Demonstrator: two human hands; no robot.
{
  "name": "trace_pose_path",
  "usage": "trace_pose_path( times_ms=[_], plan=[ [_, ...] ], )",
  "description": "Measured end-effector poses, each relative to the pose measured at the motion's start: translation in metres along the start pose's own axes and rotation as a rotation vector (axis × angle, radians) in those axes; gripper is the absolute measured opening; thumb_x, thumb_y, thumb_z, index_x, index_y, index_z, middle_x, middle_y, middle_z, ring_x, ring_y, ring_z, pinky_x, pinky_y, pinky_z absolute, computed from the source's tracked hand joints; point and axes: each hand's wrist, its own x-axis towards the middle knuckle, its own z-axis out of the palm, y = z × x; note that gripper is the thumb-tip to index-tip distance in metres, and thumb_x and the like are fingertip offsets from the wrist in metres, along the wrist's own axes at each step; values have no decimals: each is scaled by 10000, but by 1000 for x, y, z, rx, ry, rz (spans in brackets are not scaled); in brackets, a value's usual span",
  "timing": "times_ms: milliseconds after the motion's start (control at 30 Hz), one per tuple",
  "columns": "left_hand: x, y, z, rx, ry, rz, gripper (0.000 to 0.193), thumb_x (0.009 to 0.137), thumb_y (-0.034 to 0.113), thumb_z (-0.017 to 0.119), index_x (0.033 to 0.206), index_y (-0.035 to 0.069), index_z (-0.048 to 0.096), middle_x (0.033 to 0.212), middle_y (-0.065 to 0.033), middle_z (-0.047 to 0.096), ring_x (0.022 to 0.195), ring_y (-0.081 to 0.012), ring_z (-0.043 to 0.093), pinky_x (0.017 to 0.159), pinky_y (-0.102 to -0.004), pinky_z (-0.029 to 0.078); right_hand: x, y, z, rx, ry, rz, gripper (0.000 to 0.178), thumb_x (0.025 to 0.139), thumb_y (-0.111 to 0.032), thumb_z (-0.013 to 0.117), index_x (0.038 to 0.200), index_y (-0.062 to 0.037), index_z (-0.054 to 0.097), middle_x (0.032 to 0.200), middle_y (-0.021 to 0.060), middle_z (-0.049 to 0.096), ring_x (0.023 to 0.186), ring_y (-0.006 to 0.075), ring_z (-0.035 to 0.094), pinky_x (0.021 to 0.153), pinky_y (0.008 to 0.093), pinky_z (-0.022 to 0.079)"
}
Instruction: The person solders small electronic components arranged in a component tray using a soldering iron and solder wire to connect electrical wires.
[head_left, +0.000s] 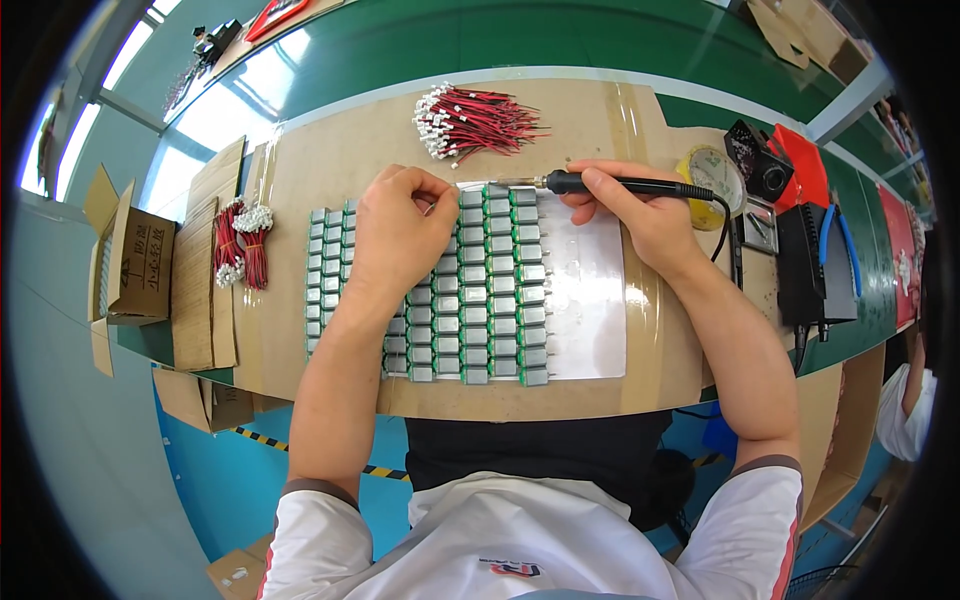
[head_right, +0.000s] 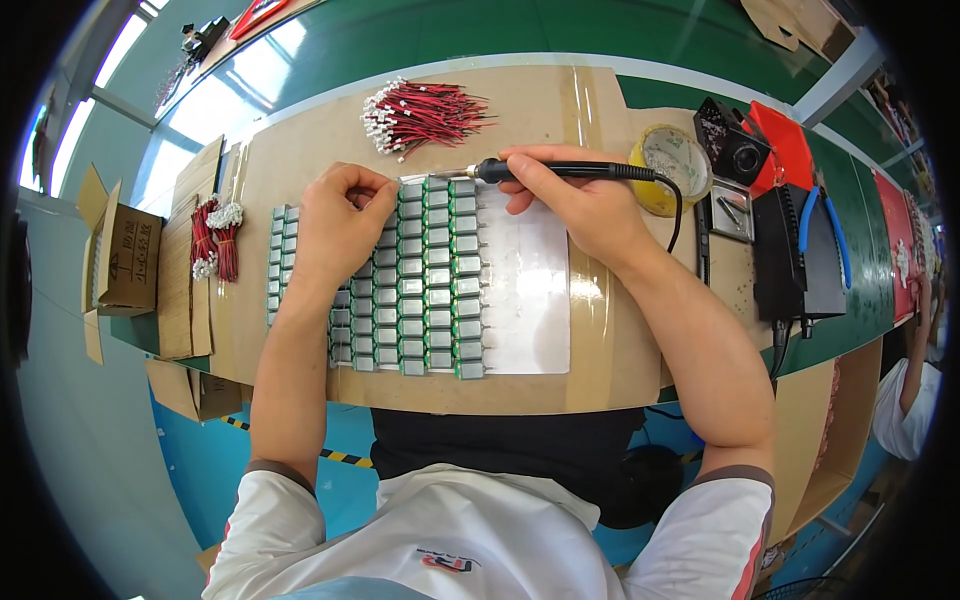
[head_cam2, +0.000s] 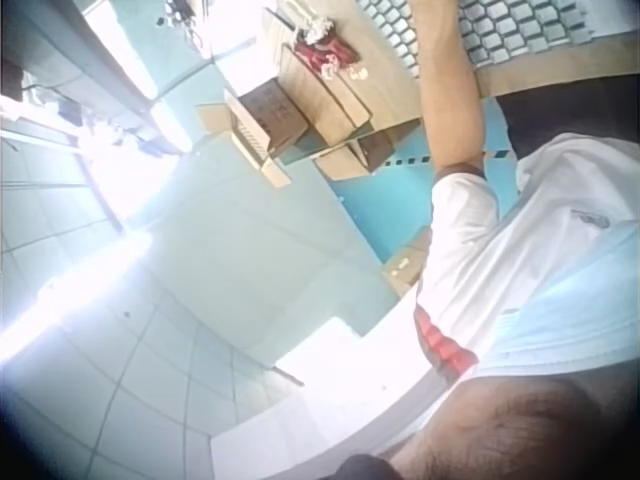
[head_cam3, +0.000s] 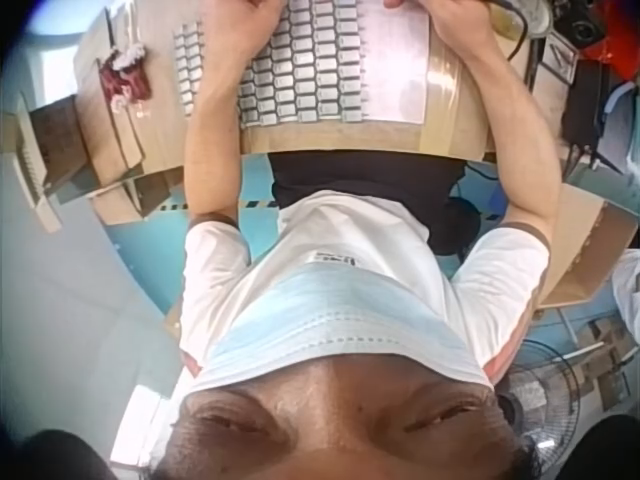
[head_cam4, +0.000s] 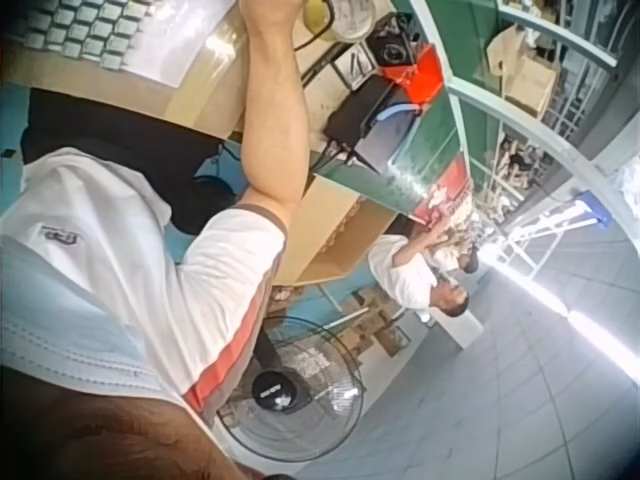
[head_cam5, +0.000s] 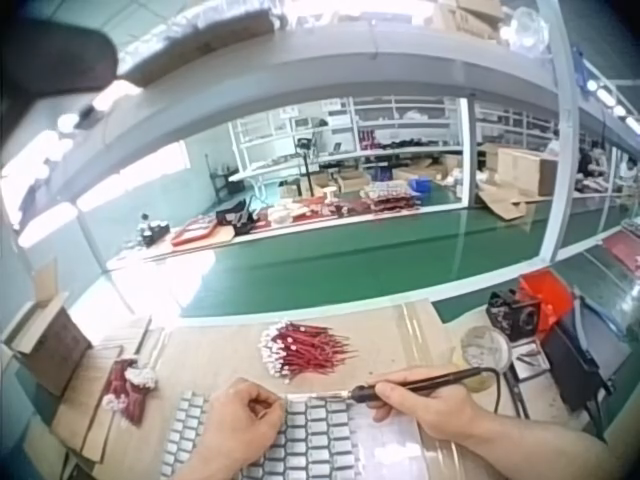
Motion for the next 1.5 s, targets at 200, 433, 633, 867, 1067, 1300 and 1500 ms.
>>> trace_pose_path(
  times_ms=[200, 433, 633, 867, 1067, 1300, 1500],
  plan=[
    [0, 1, 0, 6, -3, -6, 115, 822, 106, 729, 825, -8, 722, 883, -131, 664, 719, -192, 662, 712, -314, 551, -1, -1, 0, 11, -5, 12, 252, 960, -146, 676, 1134, 35, 701, 972, 106, 729, 812, 165, 712, 765, 257, 562],
    [1, -1, 0, 6, -2, -7, 114, 821, 101, 730, 834, -12, 724, 887, -130, 666, 720, -194, 665, 713, -314, 551, 0, 0, 1, -3, 11, -35, 267, 984, -130, 629, 1171, 54, 678, 960, 169, 731, 789, 192, 702, 766, 302, 577],
    [1, 1, 0, 5, -4, -12, 108, 821, 98, 730, 836, -8, 725, 897, -130, 667, 725, -196, 669, 714, -314, 551, 0, 0, 0, 15, 1, 4, 261, 961, -153, 677, 1141, 35, 693, 964, 117, 728, 810, 165, 708, 756, 260, 562],
    [1, 1, 1, 24, -5, 2, 113, 824, 105, 734, 837, -7, 726, 899, -131, 669, 723, -198, 668, 712, -316, 551, -1, -1, 1, -24, 1, 0, 272, 979, -146, 642, 1170, 43, 685, 962, 157, 730, 795, 181, 704, 776, 288, 567],
    [1, 0, 2, 13, 3, 3, 118, 823, 107, 735, 839, -10, 726, 892, -130, 670, 720, -200, 669, 711, -320, 551, -1, -1, 2, -24, 5, 10, 269, 979, -137, 641, 1170, 48, 684, 959, 159, 729, 804, 185, 708, 777, 289, 568],
    [1, 0, 0, 17, -9, -7, 113, 822, 103, 732, 840, -9, 728, 894, -131, 672, 724, -201, 670, 714, -320, 552, -1, -1, 1, -32, 3, 6, 268, 979, -132, 640, 1172, 49, 682, 961, 158, 729, 807, 189, 709, 774, 297, 576],
    [1, 0, 1, 11, -13, -2, 113, 824, 104, 730, 845, -7, 731, 899, -132, 675, 724, -199, 670, 717, -318, 552, -1, 1, 0, -25, 3, -12, 266, 979, -124, 636, 1176, 51, 678, 974, 167, 729, 804, 197, 708, 773, 303, 578]
  ],
)
